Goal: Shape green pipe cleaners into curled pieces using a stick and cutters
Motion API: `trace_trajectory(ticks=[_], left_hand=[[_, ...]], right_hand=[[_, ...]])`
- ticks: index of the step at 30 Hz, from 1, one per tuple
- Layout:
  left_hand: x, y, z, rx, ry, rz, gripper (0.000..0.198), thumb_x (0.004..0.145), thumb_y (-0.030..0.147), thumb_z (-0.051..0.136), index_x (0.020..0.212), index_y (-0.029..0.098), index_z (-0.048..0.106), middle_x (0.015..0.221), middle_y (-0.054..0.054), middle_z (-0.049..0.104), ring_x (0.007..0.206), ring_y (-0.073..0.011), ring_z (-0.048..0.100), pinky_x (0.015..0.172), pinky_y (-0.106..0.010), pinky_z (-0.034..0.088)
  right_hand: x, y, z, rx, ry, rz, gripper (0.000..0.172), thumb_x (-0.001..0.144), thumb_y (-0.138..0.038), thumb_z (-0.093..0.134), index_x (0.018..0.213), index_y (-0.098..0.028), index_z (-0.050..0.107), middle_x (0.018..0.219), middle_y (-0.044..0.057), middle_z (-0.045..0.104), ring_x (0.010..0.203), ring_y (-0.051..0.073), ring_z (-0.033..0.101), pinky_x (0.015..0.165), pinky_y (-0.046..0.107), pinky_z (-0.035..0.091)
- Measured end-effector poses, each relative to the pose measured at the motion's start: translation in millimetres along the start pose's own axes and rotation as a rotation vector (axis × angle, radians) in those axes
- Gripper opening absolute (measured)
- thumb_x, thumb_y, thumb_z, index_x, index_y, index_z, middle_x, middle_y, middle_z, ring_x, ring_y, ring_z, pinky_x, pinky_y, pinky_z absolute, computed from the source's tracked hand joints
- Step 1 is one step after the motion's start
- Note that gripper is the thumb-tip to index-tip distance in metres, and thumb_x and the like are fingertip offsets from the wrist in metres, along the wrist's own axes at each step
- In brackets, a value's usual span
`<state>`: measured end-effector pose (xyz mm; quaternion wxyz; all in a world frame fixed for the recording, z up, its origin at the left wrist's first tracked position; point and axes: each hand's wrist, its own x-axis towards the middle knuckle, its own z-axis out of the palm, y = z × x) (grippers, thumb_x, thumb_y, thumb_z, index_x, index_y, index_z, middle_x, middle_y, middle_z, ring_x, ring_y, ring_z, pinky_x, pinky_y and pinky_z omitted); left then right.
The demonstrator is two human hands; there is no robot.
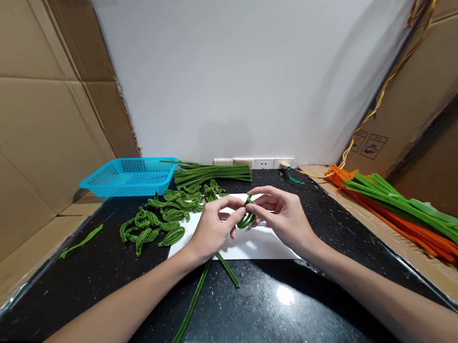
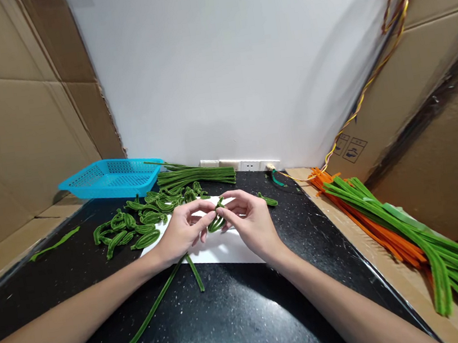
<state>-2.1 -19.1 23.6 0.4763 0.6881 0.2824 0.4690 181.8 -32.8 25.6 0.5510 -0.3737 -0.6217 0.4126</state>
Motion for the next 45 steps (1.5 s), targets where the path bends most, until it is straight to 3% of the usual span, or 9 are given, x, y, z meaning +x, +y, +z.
trace_trajectory(ticks=[8, 13, 21, 25, 30, 38, 45], left_hand=[[1, -8, -0.4, 0.021, 0.016, -0.044, 0.027, 0.094, 0.037, 0.063, 0.103, 0.014, 0.070, 0.085, -0.003, 0.067, 0.042, -0.0041, 0.048, 0.041, -0.019, 0.040], [2, -7, -1.0, 0.076, 0.027, -0.019, 0.022, 0.091, 0.032, 0.063, 0.092, 0.012, 0.073, 0.083, -0.004, 0.070, 0.047, -0.0055, 0.048, 0.040, -0.018, 0.037], [-1, 2, 0.2, 0.095, -0.057, -0.012, 0.026, 0.092, 0.035, 0.064, 0.098, 0.012, 0.074, 0.091, -0.006, 0.072, 0.050, -0.0061, 0.051, 0.044, -0.018, 0.041], [1, 0, 0.7, 0.024, -0.028, -0.046, 0.026, 0.089, 0.036, 0.069, 0.099, 0.012, 0.074, 0.091, -0.007, 0.072, 0.052, -0.0067, 0.054, 0.049, -0.020, 0.045], [2, -4, 0.5, -0.133, 0.022, -0.170, 0.032, 0.086, 0.040, 0.073, 0.102, 0.013, 0.071, 0.085, -0.005, 0.069, 0.047, -0.0068, 0.054, 0.037, -0.018, 0.040], [2, -2, 1.3, -0.225, -0.137, -0.237, 0.041, 0.087, 0.049, 0.071, 0.104, 0.012, 0.065, 0.085, -0.005, 0.067, 0.046, -0.0096, 0.061, 0.033, -0.017, 0.042], [2, -1, 2.5, -0.226, -0.134, -0.232, 0.043, 0.084, 0.047, 0.076, 0.106, 0.011, 0.067, 0.085, -0.005, 0.068, 0.044, -0.0071, 0.058, 0.034, -0.017, 0.044]], right_hand=[[0, 0, 0, -0.022, -0.005, -0.015, 0.034, 0.079, -0.039, 0.082, 0.102, -0.018, 0.069, 0.080, 0.006, 0.075, 0.063, 0.018, 0.070, 0.060, 0.034, 0.063], [-2, -6, 3, -0.095, -0.014, -0.057, 0.037, 0.081, -0.041, 0.081, 0.108, -0.019, 0.068, 0.074, 0.003, 0.072, 0.059, 0.016, 0.066, 0.057, 0.031, 0.061], [-1, -8, 1, -0.127, -0.016, -0.039, 0.031, 0.081, -0.042, 0.081, 0.095, -0.017, 0.071, 0.073, 0.005, 0.074, 0.058, 0.016, 0.068, 0.056, 0.029, 0.059], [0, -10, -1, -0.204, -0.013, -0.033, 0.029, 0.086, -0.045, 0.075, 0.095, -0.017, 0.072, 0.071, 0.004, 0.071, 0.057, 0.015, 0.066, 0.056, 0.029, 0.059], [1, -10, -4, -0.243, 0.021, -0.011, 0.028, 0.090, -0.045, 0.069, 0.098, -0.019, 0.073, 0.076, 0.004, 0.072, 0.059, 0.016, 0.066, 0.050, 0.027, 0.057], [-1, -8, -6, -0.254, 0.030, -0.058, 0.026, 0.090, -0.042, 0.070, 0.100, -0.019, 0.072, 0.083, 0.006, 0.074, 0.060, 0.016, 0.068, 0.050, 0.027, 0.058], [-1, -13, -5, -0.245, 0.053, -0.037, 0.027, 0.090, -0.044, 0.068, 0.100, -0.019, 0.071, 0.081, 0.005, 0.072, 0.064, 0.016, 0.067, 0.049, 0.025, 0.056]])
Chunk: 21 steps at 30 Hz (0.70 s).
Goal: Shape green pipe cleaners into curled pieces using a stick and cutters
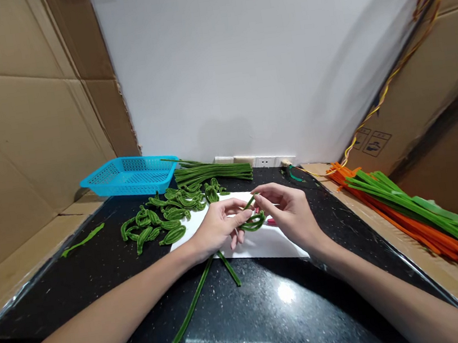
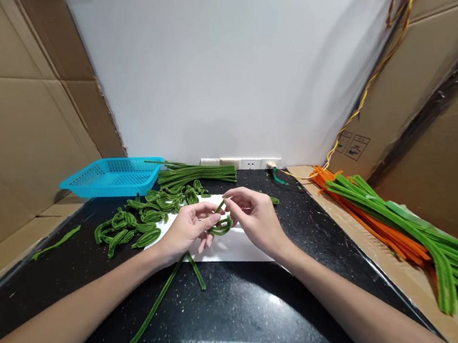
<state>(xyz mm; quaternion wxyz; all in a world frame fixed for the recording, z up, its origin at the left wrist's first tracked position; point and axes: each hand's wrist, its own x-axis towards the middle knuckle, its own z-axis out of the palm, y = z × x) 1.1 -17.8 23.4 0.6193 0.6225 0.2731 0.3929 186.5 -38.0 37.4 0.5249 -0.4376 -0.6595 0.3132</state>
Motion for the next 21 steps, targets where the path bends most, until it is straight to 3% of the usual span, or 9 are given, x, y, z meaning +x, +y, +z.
trace_trajectory(ticks=[4, 10, 16, 21], left_hand=[[1.7, -0.8, -2.3, -0.008, 0.090, 0.033, 0.040, 0.083, 0.046, 0.077, 0.100, 0.011, 0.068, 0.079, -0.002, 0.064, 0.046, -0.0073, 0.056, 0.036, -0.018, 0.047], [4.6, -5.1, -8.1, -0.018, 0.129, 0.080, 0.039, 0.084, 0.047, 0.075, 0.101, 0.013, 0.069, 0.088, -0.005, 0.066, 0.051, -0.0083, 0.059, 0.039, -0.020, 0.048], [1.9, -2.3, -3.7, -0.006, 0.059, 0.057, 0.039, 0.080, 0.041, 0.080, 0.103, 0.010, 0.074, 0.093, -0.011, 0.073, 0.060, -0.0134, 0.067, 0.047, -0.023, 0.054], [1.5, -5.1, -6.0, 0.046, 0.087, 0.023, 0.032, 0.080, 0.038, 0.081, 0.094, 0.009, 0.077, 0.076, -0.009, 0.073, 0.057, -0.0142, 0.066, 0.052, -0.026, 0.056]], right_hand=[[-1.8, -2.2, -1.5, -0.010, -0.003, -0.039, 0.030, 0.092, -0.047, 0.066, 0.106, -0.021, 0.070, 0.079, 0.003, 0.070, 0.060, 0.014, 0.063, 0.050, 0.025, 0.055], [-1.9, 2.4, -1.9, -0.116, -0.066, -0.140, 0.028, 0.090, -0.046, 0.070, 0.096, -0.020, 0.075, 0.083, 0.006, 0.072, 0.066, 0.016, 0.063, 0.054, 0.028, 0.054], [2.6, 3.5, -3.5, -0.092, -0.105, -0.081, 0.030, 0.090, -0.048, 0.068, 0.090, -0.018, 0.074, 0.076, 0.005, 0.068, 0.061, 0.015, 0.059, 0.050, 0.026, 0.050], [5.7, 2.0, -4.7, -0.069, -0.097, -0.011, 0.036, 0.090, -0.052, 0.065, 0.086, -0.017, 0.070, 0.076, 0.005, 0.067, 0.058, 0.013, 0.057, 0.048, 0.025, 0.051]])
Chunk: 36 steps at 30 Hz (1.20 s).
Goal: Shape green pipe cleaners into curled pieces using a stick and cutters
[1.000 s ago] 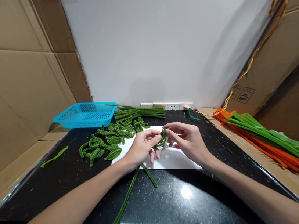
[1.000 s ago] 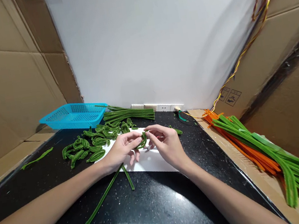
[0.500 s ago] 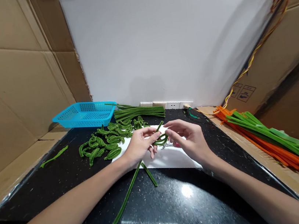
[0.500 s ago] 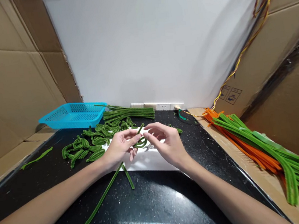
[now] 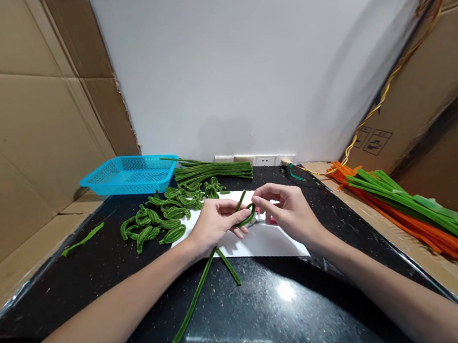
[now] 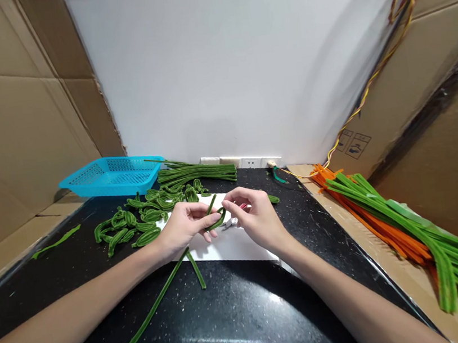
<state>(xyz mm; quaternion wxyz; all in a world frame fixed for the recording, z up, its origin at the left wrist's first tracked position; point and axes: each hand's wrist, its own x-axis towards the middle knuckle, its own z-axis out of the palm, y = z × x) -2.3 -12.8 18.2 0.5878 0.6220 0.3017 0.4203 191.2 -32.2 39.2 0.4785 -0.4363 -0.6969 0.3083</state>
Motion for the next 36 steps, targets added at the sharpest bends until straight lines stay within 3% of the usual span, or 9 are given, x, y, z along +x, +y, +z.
trace_trajectory(ticks=[6, 13, 17, 20, 22, 27, 32, 36], left_hand=[[-2, 4, 0.9, 0.026, 0.002, -0.026, 0.028, 0.079, 0.037, 0.082, 0.084, 0.010, 0.076, 0.066, -0.005, 0.071, 0.053, -0.0128, 0.063, 0.051, -0.025, 0.055], [-1, 1, -0.1, 0.060, 0.008, -0.061, 0.028, 0.080, 0.039, 0.080, 0.085, 0.011, 0.074, 0.062, -0.002, 0.065, 0.049, -0.0116, 0.056, 0.047, -0.024, 0.047], [1, 4, -0.2, 0.211, -0.002, 0.041, 0.029, 0.088, 0.039, 0.071, 0.080, 0.012, 0.072, 0.060, 0.001, 0.056, 0.053, -0.0089, 0.046, 0.051, -0.021, 0.035], [1, 4, 0.7, 0.277, -0.042, 0.139, 0.035, 0.094, 0.041, 0.061, 0.074, 0.013, 0.067, 0.065, 0.001, 0.054, 0.060, -0.0096, 0.043, 0.057, -0.022, 0.034], [1, 1, 0.9, 0.239, -0.054, 0.131, 0.042, 0.098, 0.045, 0.054, 0.072, 0.013, 0.062, 0.066, 0.001, 0.052, 0.059, -0.0095, 0.040, 0.057, -0.023, 0.033], [2, -6, -0.3, 0.099, 0.001, 0.023, 0.038, 0.096, 0.048, 0.054, 0.091, 0.013, 0.067, 0.077, -0.003, 0.058, 0.065, -0.0115, 0.048, 0.057, -0.022, 0.035], [1, -1, 0.7, 0.147, 0.057, 0.042, 0.034, 0.096, 0.035, 0.057, 0.122, 0.015, 0.066, 0.092, -0.006, 0.066, 0.072, -0.0130, 0.055, 0.061, -0.022, 0.041], [1, 2, 1.6, 0.190, 0.039, 0.128, 0.031, 0.098, 0.033, 0.054, 0.117, 0.015, 0.070, 0.104, -0.009, 0.069, 0.083, -0.0165, 0.060, 0.068, -0.025, 0.046]], right_hand=[[0, -1, 1, 0.084, -0.028, 0.080, 0.037, 0.089, -0.055, 0.066, 0.087, -0.018, 0.065, 0.073, 0.003, 0.065, 0.060, 0.014, 0.063, 0.051, 0.026, 0.055], [2, 4, 3, 0.140, -0.085, 0.076, 0.039, 0.088, -0.056, 0.067, 0.087, -0.017, 0.065, 0.074, 0.003, 0.066, 0.062, 0.015, 0.065, 0.053, 0.028, 0.058], [1, 6, 4, 0.113, -0.044, 0.066, 0.035, 0.090, -0.052, 0.067, 0.088, -0.017, 0.065, 0.071, 0.003, 0.066, 0.058, 0.014, 0.065, 0.052, 0.027, 0.057], [0, 5, 5, 0.101, -0.017, 0.052, 0.033, 0.090, -0.049, 0.068, 0.088, -0.017, 0.064, 0.069, 0.002, 0.066, 0.056, 0.014, 0.064, 0.049, 0.026, 0.055], [-1, 5, 6, 0.095, -0.016, 0.032, 0.031, 0.090, -0.048, 0.068, 0.088, -0.017, 0.065, 0.070, 0.002, 0.066, 0.055, 0.013, 0.063, 0.049, 0.026, 0.054], [-3, 3, 8, 0.056, -0.024, -0.034, 0.029, 0.092, -0.045, 0.067, 0.087, -0.017, 0.067, 0.074, 0.004, 0.066, 0.058, 0.013, 0.061, 0.050, 0.025, 0.053], [-4, 3, 6, -0.027, -0.004, -0.093, 0.025, 0.094, -0.041, 0.066, 0.090, -0.017, 0.069, 0.076, 0.004, 0.067, 0.060, 0.012, 0.059, 0.050, 0.024, 0.051], [-3, 4, 5, -0.035, 0.001, -0.088, 0.024, 0.094, -0.041, 0.067, 0.091, -0.017, 0.070, 0.078, 0.004, 0.068, 0.060, 0.012, 0.059, 0.049, 0.023, 0.050]])
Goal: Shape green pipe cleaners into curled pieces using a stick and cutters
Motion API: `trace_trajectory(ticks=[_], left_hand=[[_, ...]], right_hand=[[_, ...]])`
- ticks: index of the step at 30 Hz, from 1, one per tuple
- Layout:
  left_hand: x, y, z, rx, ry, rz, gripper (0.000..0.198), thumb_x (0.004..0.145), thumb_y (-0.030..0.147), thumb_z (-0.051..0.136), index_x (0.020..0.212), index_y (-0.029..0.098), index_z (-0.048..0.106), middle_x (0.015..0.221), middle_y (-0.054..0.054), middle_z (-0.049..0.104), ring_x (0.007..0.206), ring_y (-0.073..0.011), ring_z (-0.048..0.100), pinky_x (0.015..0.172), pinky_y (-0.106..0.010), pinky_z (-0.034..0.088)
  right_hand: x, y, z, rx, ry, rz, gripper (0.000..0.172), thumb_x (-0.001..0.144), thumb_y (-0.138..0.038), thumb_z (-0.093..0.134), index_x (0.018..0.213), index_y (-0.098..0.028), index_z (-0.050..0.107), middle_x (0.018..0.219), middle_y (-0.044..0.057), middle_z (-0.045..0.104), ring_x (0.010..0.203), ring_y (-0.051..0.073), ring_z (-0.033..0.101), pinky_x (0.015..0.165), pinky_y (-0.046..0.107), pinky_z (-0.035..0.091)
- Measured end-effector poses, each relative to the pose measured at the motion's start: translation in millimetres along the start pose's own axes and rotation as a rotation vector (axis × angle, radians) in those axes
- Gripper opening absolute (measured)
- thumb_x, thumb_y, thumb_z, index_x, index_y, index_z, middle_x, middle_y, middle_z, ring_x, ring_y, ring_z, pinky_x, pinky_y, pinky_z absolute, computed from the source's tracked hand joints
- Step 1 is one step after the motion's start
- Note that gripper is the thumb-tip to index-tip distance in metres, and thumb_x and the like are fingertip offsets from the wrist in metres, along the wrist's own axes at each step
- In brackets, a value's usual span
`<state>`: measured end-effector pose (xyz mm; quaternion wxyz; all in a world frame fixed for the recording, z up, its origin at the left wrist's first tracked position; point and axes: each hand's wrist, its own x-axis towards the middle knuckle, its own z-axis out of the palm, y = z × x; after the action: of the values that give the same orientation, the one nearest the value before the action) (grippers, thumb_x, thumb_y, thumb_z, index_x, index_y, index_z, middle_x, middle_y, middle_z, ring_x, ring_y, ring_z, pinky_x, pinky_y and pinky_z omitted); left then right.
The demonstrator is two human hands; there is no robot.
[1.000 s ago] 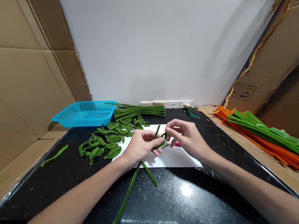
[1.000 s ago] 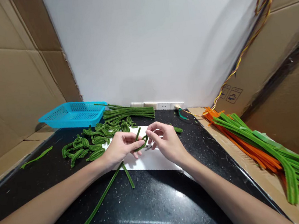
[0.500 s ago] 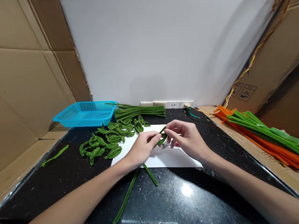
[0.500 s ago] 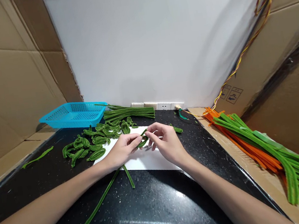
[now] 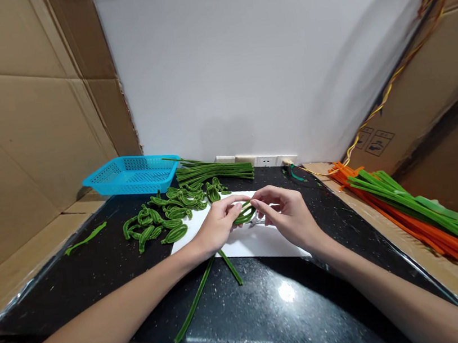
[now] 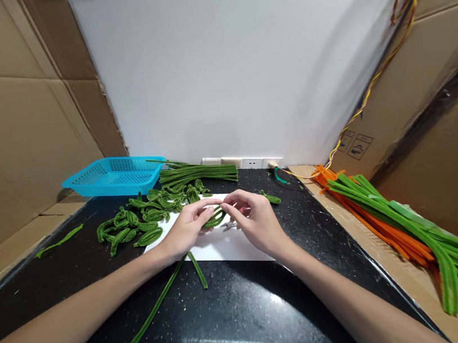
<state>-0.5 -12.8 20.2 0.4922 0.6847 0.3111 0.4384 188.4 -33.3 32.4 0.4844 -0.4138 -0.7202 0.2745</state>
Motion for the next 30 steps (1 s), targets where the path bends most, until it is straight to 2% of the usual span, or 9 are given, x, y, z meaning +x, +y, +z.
trace_trajectory(ticks=[2, 5, 10, 18, 24, 30], left_hand=[[0.2, -0.5, 0.0, 0.036, -0.017, 0.035, 0.031, 0.099, 0.034, 0.053, 0.112, 0.014, 0.072, 0.101, -0.008, 0.070, 0.075, -0.0142, 0.057, 0.066, -0.025, 0.045], [-0.7, -0.7, 0.5, 0.029, -0.063, 0.049, 0.033, 0.099, 0.037, 0.055, 0.115, 0.013, 0.072, 0.091, -0.006, 0.069, 0.064, -0.0102, 0.051, 0.062, -0.023, 0.041], [-3.5, 2.3, 2.1, -0.057, -0.116, -0.020, 0.039, 0.092, 0.038, 0.067, 0.120, 0.011, 0.068, 0.074, -0.002, 0.065, 0.052, -0.0073, 0.046, 0.051, -0.020, 0.038], [-3.9, -0.3, 2.5, -0.103, -0.095, -0.066, 0.043, 0.089, 0.043, 0.070, 0.114, 0.009, 0.067, 0.074, -0.004, 0.067, 0.047, -0.0088, 0.055, 0.040, -0.018, 0.041], [-3.1, -1.4, 2.2, -0.208, -0.105, -0.124, 0.045, 0.085, 0.047, 0.074, 0.108, 0.010, 0.061, 0.079, -0.007, 0.070, 0.045, -0.0106, 0.060, 0.034, -0.017, 0.041], [-2.5, -0.3, 0.1, -0.192, -0.129, -0.104, 0.038, 0.087, 0.046, 0.072, 0.098, 0.009, 0.069, 0.078, -0.007, 0.071, 0.045, -0.0088, 0.059, 0.035, -0.017, 0.042]], right_hand=[[0.4, 1.2, 0.0, 0.000, 0.002, 0.003, 0.025, 0.093, -0.041, 0.067, 0.091, -0.017, 0.070, 0.079, 0.005, 0.069, 0.060, 0.012, 0.059, 0.049, 0.023, 0.049], [0.7, 2.4, 0.0, 0.002, 0.009, 0.000, 0.025, 0.093, -0.042, 0.067, 0.090, -0.017, 0.070, 0.079, 0.004, 0.069, 0.060, 0.012, 0.059, 0.049, 0.023, 0.049], [-0.3, 1.6, -0.8, -0.063, 0.010, -0.021, 0.024, 0.094, -0.041, 0.066, 0.091, -0.018, 0.071, 0.080, 0.004, 0.069, 0.063, 0.013, 0.061, 0.052, 0.024, 0.050], [-1.4, -0.8, -1.9, -0.142, 0.021, -0.100, 0.021, 0.096, -0.039, 0.065, 0.092, -0.020, 0.073, 0.086, 0.004, 0.069, 0.072, 0.014, 0.063, 0.060, 0.026, 0.053], [-2.1, -3.4, -2.3, -0.163, 0.023, -0.134, 0.019, 0.096, -0.037, 0.064, 0.091, -0.020, 0.073, 0.087, 0.005, 0.066, 0.074, 0.015, 0.063, 0.059, 0.026, 0.054], [-1.6, -3.4, -2.3, -0.156, 0.024, -0.146, 0.016, 0.096, -0.034, 0.064, 0.092, -0.021, 0.073, 0.089, 0.005, 0.065, 0.074, 0.015, 0.062, 0.057, 0.027, 0.055]])
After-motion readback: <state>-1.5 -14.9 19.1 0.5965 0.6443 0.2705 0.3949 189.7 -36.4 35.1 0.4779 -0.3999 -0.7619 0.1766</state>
